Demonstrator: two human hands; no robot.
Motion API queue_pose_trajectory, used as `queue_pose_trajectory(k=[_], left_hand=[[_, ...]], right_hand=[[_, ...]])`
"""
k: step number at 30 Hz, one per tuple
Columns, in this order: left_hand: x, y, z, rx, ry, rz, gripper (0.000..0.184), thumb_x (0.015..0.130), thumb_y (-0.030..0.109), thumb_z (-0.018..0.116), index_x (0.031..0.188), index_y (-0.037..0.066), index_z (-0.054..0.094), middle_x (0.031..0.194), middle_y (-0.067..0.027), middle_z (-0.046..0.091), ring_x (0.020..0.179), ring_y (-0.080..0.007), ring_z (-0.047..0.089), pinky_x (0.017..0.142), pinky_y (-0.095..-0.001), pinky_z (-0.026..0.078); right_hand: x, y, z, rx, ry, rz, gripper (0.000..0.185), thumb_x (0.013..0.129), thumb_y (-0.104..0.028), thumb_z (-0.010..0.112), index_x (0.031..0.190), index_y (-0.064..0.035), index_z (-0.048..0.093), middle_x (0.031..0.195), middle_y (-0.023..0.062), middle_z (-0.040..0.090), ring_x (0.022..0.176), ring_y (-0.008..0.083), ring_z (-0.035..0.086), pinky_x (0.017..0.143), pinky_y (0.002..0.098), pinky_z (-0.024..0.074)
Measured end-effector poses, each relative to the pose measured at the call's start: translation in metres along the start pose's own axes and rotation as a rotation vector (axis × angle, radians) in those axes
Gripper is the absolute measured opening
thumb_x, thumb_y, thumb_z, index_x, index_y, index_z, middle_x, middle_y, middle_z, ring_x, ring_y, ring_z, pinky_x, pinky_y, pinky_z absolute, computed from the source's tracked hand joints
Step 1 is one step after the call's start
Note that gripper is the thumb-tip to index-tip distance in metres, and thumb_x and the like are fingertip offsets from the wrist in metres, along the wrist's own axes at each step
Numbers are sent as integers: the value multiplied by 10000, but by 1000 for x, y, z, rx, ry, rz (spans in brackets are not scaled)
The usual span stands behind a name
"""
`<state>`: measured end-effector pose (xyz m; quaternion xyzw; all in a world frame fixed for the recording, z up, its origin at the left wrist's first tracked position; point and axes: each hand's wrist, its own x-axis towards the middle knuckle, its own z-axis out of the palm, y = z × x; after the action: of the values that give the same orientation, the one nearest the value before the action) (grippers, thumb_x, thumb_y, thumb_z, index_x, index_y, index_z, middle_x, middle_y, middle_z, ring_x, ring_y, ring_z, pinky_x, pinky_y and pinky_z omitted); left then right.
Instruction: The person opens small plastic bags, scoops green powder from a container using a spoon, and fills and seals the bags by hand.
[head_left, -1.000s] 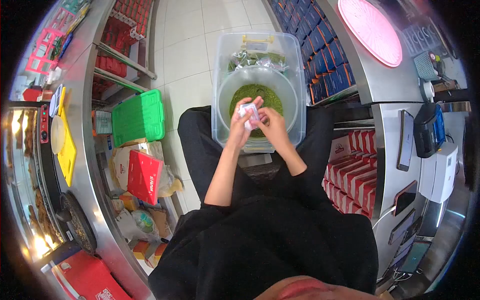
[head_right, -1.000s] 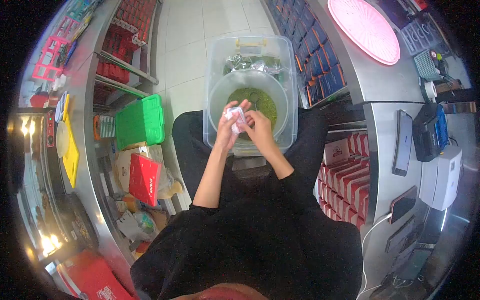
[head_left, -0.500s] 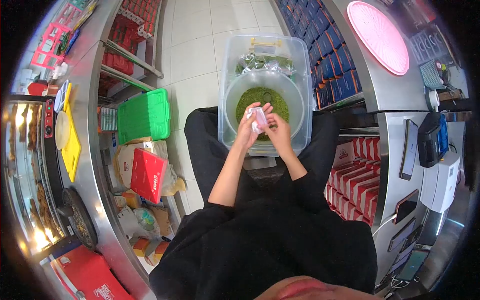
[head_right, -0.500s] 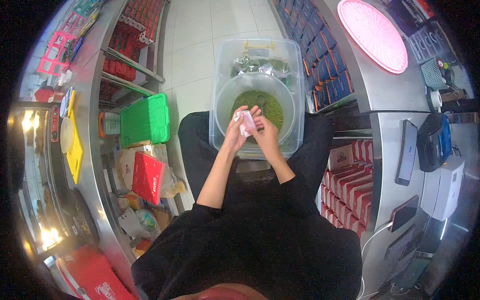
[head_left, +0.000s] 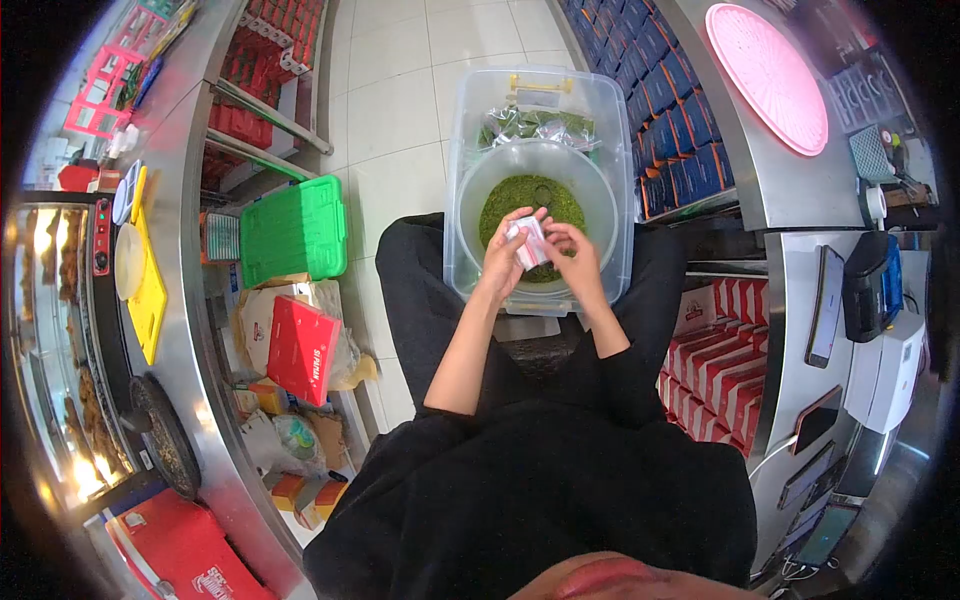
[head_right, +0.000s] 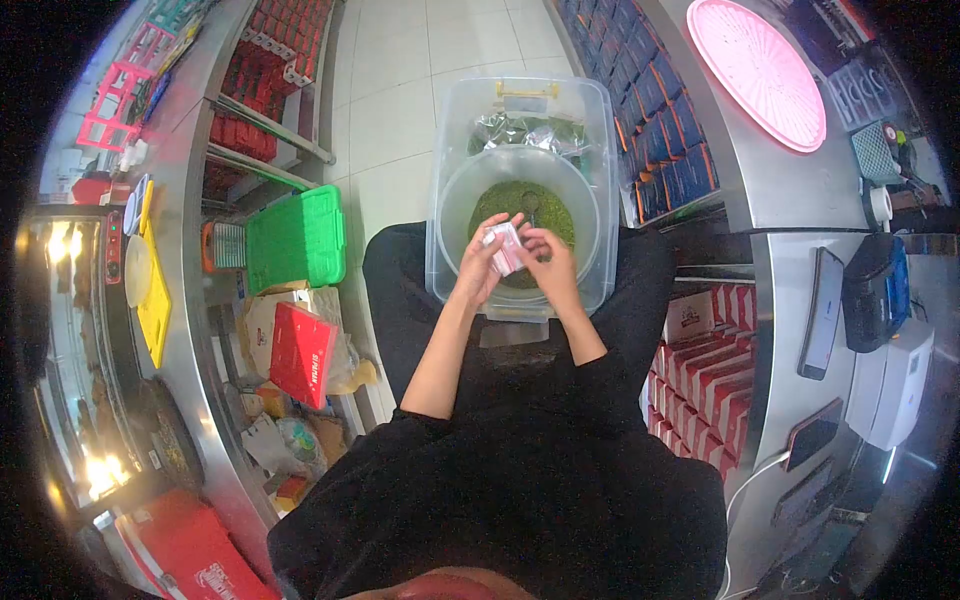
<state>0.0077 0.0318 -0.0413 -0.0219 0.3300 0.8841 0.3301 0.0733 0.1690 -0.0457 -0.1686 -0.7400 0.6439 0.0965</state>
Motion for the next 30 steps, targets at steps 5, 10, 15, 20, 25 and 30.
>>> queue_pose_trajectory(k=[5, 10, 15, 20, 25, 30], left_hand=[[-1, -2, 7, 56, -45, -21, 364, 1007, 88, 505, 1362, 28, 455, 1435, -160, 496, 1272, -262, 534, 1040, -400, 485], [1, -11, -3, 153, 31, -69, 423, 950, 19, 596, 1354, 61, 478, 1316, -119, 570, 1180, -204, 569, 980, -379, 510], [2, -16, -6, 200, 110, 5, 490, 886, -46, 658, 1329, 74, 485, 1198, -94, 612, 1109, -198, 604, 916, -364, 548], [2, -13, -8, 154, 196, -53, 505, 874, -55, 662, 1323, 77, 471, 1167, -129, 624, 1046, -213, 640, 858, -361, 580], [4, -10, -19, 8, 251, -72, 450, 909, -31, 549, 1333, 95, 462, 1076, -132, 625, 920, -247, 679, 825, -398, 599], [4, 2, -32, -224, 129, -73, 178, 900, 88, 660, 1036, 147, 559, 803, 30, 525, 655, -110, 558, 556, -279, 454]], right_hand=[[-3, -3, 10, -209, 81, -143, 271, 866, -154, 716, 1083, -22, 621, 912, 51, 691, 782, 147, 665, 672, 301, 527], [2, 31, 3, 128, 33, 91, 212, 923, -139, 652, 1087, -6, 662, 947, 59, 704, 849, 136, 665, 719, 295, 529], [0, 14, -7, 324, 9, 301, 233, 948, -113, 634, 1155, -15, 674, 1001, 47, 690, 882, 119, 657, 718, 269, 540], [-1, -5, -11, 452, -24, 315, 259, 947, -80, 636, 1194, -5, 655, 1077, 67, 674, 926, 134, 652, 745, 287, 574], [5, -10, -19, 634, 272, 153, 258, 917, -10, 646, 1165, 62, 648, 1113, 93, 654, 931, 194, 657, 794, 385, 625], [6, -25, -41, -299, 345, -212, 469, 885, -28, 691, 1341, -89, 601, 1009, 83, 694, 818, 102, 639, 649, 289, 541]])
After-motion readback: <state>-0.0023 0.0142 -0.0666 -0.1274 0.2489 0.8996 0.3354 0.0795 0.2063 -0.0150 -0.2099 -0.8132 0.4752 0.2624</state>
